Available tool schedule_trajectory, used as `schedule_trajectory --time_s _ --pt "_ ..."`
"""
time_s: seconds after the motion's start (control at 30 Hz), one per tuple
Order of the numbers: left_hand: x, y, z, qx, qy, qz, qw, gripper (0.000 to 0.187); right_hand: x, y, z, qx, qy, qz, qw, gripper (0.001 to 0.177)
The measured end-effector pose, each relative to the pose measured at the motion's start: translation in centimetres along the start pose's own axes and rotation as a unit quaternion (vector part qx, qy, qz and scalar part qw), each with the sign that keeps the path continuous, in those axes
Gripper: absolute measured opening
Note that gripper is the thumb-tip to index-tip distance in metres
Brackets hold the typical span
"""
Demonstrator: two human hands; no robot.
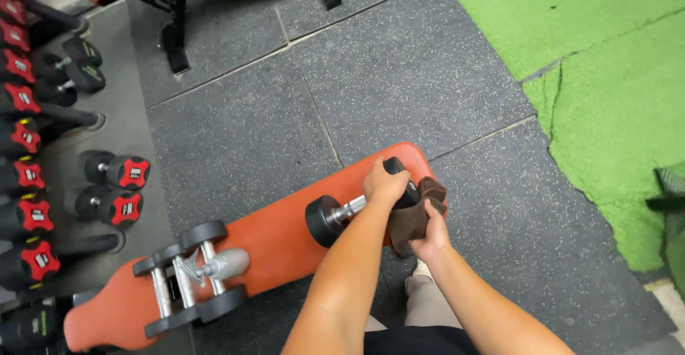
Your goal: The recorder is spraying and wiping down dumbbells on a weight rack and bench.
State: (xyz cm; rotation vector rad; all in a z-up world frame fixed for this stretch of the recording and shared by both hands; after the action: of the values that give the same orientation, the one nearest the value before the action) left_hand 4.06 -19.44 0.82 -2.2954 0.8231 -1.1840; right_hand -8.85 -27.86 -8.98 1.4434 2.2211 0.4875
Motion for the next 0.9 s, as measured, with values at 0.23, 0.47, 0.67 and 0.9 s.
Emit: schedule_trajectory --time_s 0.23,0.47,0.67,0.9 --pt "-4.6 -6.5 -2.6 -0.017 0.082 -0.052 0.995 0.089 6.0 2.5 -5.2 0.007 -0.062 -0.002 0.998 0.054" --pt "-11.7 -14.0 -2.7 -0.116 0.185 -0.239 0.946 0.080 8.0 7.1 -6.6 -0.111 -0.080 -0.028 0.990 0.057" --pt "-18.5 -19.8 -3.0 -0.252 0.187 -0.364 0.877 0.081 10.1 9.9 -2.4 -0.231 -0.072 -0.133 0.961 0.052" --pt "-26.1 -25.1 -2.2 -0.169 0.049 -0.475 0.863 0.073 18.8 17.7 -2.8 -0.245 0.013 -0.170 0.954 0.062"
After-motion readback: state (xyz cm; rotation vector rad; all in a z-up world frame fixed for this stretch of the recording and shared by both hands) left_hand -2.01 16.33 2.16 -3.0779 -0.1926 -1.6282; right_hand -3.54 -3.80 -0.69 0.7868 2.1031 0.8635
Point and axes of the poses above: each hand's wrist, its own z-axis towards the middle knuckle, its own y-axis out of the palm, x = y × z, the point moved 2 cm from there along z, towards the middle knuckle, and after that the axes turned 5 degrees about -z, right-handed, at the moved point
